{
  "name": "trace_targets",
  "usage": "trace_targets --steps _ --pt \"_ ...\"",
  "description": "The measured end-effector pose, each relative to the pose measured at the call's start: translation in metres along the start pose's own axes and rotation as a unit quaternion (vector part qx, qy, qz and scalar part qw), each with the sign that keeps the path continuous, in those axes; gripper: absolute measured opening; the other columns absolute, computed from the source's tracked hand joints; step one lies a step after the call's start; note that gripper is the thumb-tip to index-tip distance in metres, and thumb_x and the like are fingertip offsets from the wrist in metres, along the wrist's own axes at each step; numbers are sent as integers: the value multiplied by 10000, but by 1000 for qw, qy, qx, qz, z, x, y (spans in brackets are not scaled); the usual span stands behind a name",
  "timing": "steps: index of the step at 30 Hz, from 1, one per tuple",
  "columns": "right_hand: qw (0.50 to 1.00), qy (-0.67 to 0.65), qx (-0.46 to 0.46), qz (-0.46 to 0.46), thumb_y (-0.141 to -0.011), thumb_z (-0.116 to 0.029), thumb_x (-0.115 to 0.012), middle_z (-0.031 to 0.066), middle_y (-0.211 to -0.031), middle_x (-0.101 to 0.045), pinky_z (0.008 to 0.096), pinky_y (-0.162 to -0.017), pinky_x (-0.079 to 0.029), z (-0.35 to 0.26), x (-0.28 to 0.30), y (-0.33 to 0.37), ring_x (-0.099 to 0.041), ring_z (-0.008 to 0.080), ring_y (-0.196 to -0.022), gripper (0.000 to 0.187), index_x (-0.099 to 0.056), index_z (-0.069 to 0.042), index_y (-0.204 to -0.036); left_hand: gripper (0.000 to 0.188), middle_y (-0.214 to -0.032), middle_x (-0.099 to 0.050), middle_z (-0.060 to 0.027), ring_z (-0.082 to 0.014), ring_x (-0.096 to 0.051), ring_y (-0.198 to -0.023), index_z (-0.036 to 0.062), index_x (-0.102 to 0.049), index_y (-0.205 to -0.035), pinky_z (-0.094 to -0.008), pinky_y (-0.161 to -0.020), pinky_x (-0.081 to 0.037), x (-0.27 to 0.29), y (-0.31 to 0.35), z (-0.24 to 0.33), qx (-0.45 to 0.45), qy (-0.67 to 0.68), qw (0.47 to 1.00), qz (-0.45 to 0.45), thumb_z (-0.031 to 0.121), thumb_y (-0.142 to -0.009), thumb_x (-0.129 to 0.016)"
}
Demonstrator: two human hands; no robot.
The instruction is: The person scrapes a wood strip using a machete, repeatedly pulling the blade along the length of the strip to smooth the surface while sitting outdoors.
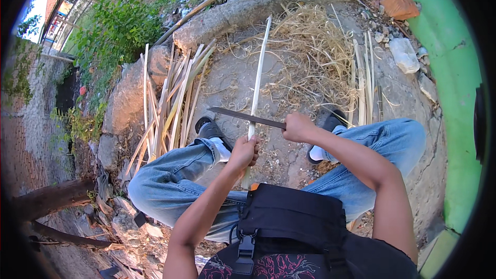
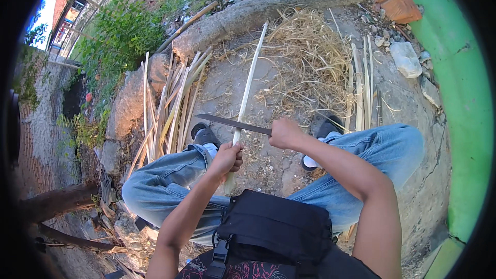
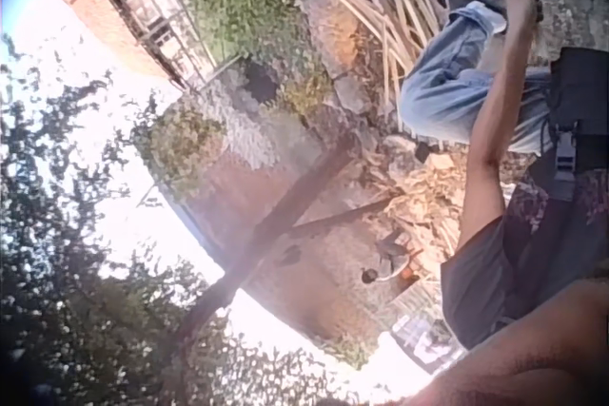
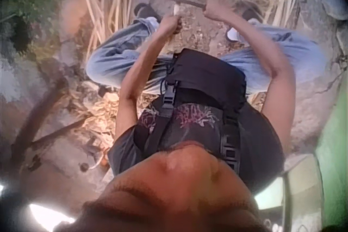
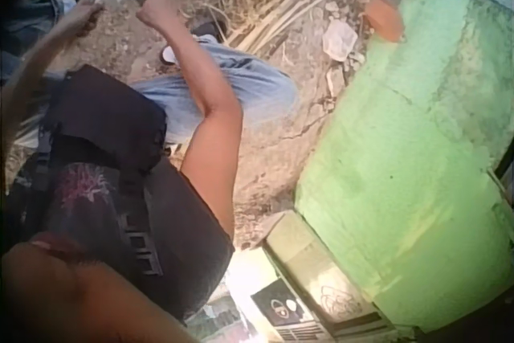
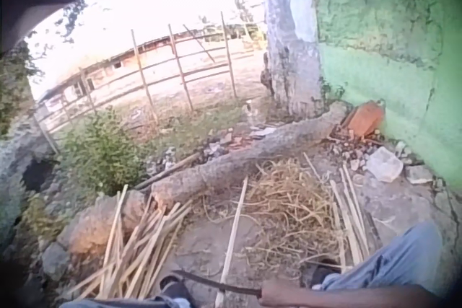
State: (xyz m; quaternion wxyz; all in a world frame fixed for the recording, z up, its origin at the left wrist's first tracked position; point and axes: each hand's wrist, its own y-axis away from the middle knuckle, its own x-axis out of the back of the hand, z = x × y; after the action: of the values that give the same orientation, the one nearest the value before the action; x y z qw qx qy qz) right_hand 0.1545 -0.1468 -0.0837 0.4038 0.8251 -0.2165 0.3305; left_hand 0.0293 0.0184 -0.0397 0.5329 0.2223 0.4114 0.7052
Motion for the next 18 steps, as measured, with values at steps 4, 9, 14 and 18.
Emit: trace_targets --steps 4,9,14,18 --pt "998 -48 25 -26 -697 -202 -606 274 -763 -642 461 -729 -528 -21 -2 23 -652 404 -748 263 -676 42 -766 177 -598 -306 72 -28 -247 -440 110 -443 -873 -207 -363 -175 2 4 5 15 13 1000 -19 218 -1003 -388" --pt "998 -60 -8 -23 -698 -207 -607 267 -738 -639 464 -716 -527 3 11 8 -650 403 -724 260 -678 36 -757 177 -599 -308 75 -28 -247 -436 117 -449 -871 -207 -366 -175 -6 4 5 -7 2 999 -34 211 -1004 -380" --pt "995 -7 95 -27 -705 -209 -606 251 -748 -649 449 -716 -535 -19 -4 16 -659 380 -732 254 -680 30 -748 171 -601 -307 78 -24 -250 -439 119 -449 -873 -210 -367 -172 -4 5 10 15 -6 1000 -17 208 -1003 -383" --pt "997 -68 -15 -21 -694 -227 -612 249 -740 -647 449 -723 -531 -5 6 8 -656 382 -727 271 -682 27 -757 157 -599 -306 78 -23 -249 -439 115 -442 -882 -205 -368 -161 -2 5 7 18 4 1000 -21 206 -1001 -395"
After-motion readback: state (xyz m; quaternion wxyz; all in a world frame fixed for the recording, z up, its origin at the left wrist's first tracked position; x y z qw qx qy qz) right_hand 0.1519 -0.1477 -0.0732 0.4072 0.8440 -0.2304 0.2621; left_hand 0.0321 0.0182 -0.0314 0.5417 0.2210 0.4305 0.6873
